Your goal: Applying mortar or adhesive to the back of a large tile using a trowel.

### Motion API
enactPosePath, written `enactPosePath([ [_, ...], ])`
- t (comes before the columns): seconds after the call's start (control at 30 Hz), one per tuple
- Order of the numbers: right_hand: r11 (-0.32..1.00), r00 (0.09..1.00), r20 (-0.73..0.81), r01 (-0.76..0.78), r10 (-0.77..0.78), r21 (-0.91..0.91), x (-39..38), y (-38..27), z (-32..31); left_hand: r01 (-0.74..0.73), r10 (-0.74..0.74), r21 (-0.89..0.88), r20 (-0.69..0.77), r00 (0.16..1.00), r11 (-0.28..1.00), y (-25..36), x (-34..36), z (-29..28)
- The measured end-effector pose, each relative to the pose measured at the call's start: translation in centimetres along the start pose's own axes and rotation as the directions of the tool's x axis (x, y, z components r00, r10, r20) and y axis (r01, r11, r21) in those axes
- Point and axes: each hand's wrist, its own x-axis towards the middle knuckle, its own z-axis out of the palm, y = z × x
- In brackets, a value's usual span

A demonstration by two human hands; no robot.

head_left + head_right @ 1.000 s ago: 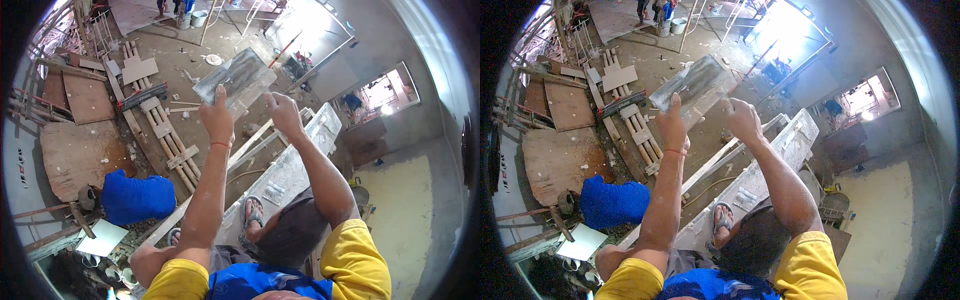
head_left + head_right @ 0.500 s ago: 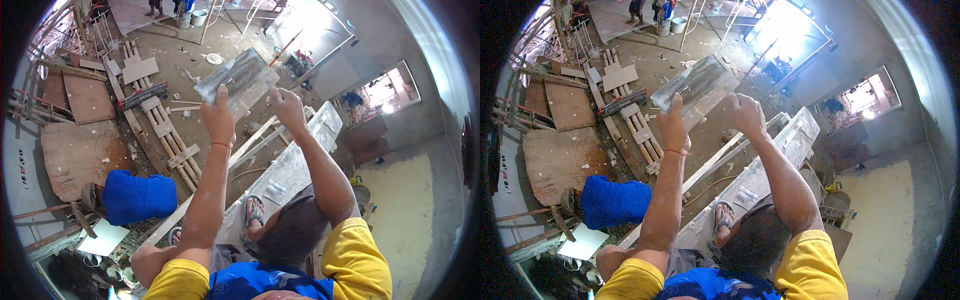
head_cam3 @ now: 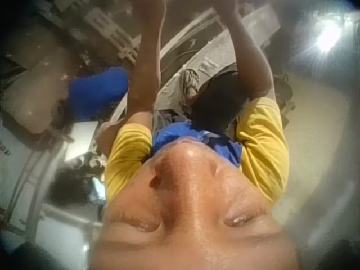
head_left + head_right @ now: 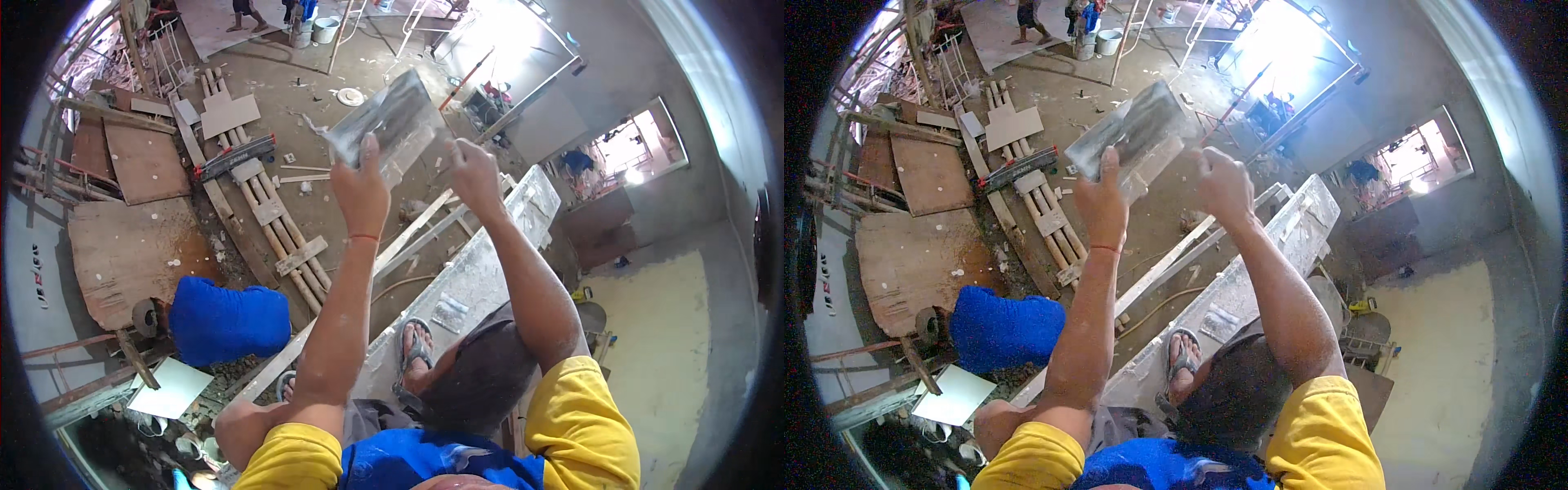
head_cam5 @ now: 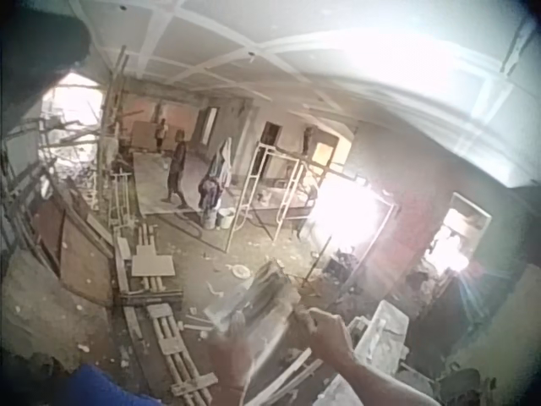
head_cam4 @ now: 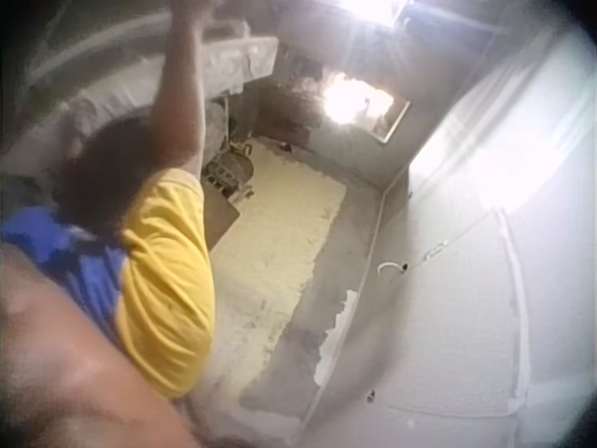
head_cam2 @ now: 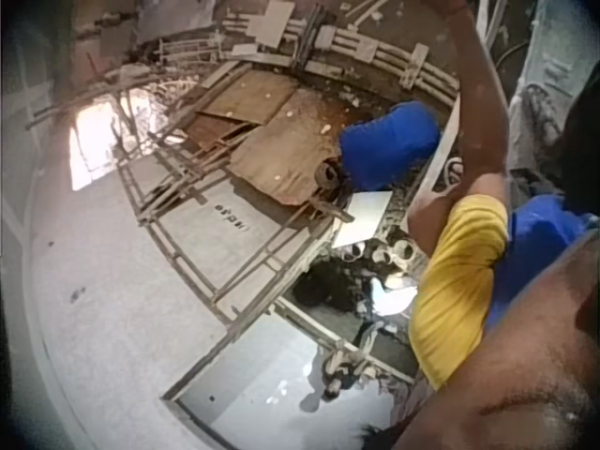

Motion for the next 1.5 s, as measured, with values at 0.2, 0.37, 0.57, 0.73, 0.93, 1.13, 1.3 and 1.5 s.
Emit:
enactPosePath([
  [0.2,0.992,0.998,-0.041,0.056,-0.051,0.116,-0.8,0.3,1.1,-0.101,0.088,0.181,0.083,0.993,0.978,-1.2,-0.1,1.3],
  [0.37,0.984,0.944,0.283,0.150,-0.170,0.092,-2.6,-0.2,3.4,0.257,-0.257,0.034,-0.022,0.966,0.966,-4.1,0.1,1.1],
  [0.57,0.882,0.856,0.321,0.459,-0.406,-0.107,-4.2,0.3,4.8,0.346,-0.352,-0.118,-0.029,0.936,0.931,-3.8,-0.3,0.9],
  [0.73,0.855,0.868,0.282,0.472,-0.408,-0.215,-4.1,0.2,5.6,0.329,-0.332,-0.083,-0.025,0.943,0.941,-3.4,0.0,0.6],
  [0.93,0.874,0.874,0.135,0.479,-0.466,-0.082,-4.2,0.9,6.3,0.205,-0.203,0.029,-0.072,0.977,0.978,-2.6,0.1,0.6],
  [1.13,0.875,0.884,0.190,0.457,-0.428,-0.158,-4.1,0.6,6.3,0.139,-0.124,0.124,-0.115,0.986,0.982,-4.1,0.6,0.5],
  [1.3,0.887,0.915,0.208,0.391,-0.345,-0.248,-3.3,1.4,5.7,0.271,-0.280,0.230,0.004,0.960,0.935,-3.2,0.3,0.3],
  [1.5,0.920,0.949,0.151,0.308,-0.278,-0.243,-2.3,3.8,6.4,0.023,-0.021,0.122,-0.016,1.000,0.992,-3.4,-0.9,0.7],
])
